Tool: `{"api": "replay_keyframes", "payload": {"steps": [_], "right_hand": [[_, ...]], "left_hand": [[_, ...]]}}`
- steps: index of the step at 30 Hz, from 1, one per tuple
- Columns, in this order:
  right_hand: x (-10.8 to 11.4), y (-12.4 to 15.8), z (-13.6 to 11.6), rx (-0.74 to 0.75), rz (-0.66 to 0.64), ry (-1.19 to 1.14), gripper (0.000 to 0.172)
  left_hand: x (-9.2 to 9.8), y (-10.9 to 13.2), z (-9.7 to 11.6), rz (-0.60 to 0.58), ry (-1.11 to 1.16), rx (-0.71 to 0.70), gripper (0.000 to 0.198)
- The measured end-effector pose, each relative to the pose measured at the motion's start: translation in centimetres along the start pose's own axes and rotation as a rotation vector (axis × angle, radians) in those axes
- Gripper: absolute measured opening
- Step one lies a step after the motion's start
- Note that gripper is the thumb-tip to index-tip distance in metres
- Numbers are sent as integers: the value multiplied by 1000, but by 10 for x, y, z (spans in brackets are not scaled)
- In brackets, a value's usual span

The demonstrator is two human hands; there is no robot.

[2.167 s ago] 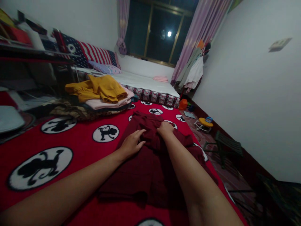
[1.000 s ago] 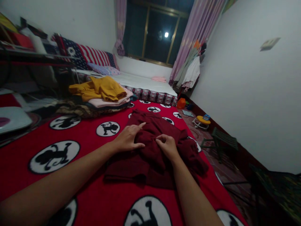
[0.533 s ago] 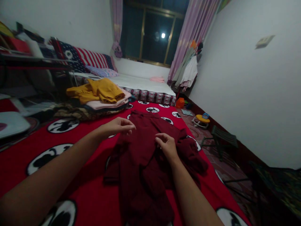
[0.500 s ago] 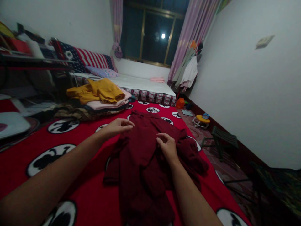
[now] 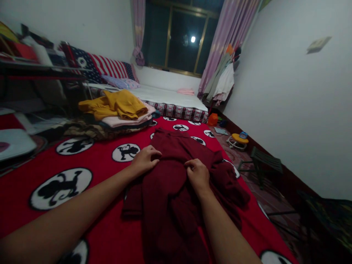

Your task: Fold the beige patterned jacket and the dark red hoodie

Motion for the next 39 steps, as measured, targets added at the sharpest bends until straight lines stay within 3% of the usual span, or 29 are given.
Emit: {"api": "replay_keyframes", "payload": {"steps": [3, 7, 11, 16, 20, 26, 32, 39], "right_hand": [[2, 3, -6, -21, -41, 225, 25], [2, -14, -20, 89, 28, 243, 22], [-13, -73, -30, 102, -57, 85, 24], [-46, -161, -30, -114, -136, 124, 31], [-67, -199, -20, -153, -192, 159, 26], [-76, -221, -12, -120, -288, 210, 12], [-71, -225, -21, -92, -157, 286, 25], [-87, -236, -40, -103, -314, 319, 32]], "left_hand": [[-5, 5, 14, 82, -156, -128, 33], [-17, 4, 19, -30, -162, -212, 34], [-25, 2, 13, -61, -120, -216, 36], [-25, 2, 11, -74, -67, -207, 37], [-23, 3, 12, -76, -51, -215, 36], [-25, 1, 12, -59, -33, -239, 35], [-27, 0, 12, -74, -13, -259, 38], [-29, 0, 11, -93, -16, -246, 41]]}}
Point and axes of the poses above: each hand's wrist, its own y-axis away from the middle knuckle, its own x-axis out of the back of the hand, z = x × y, the point moved 2 cm from there along -y, towards the middle knuckle, and after that the axes turned 9 degrees about -z, right-handed, at the moved point
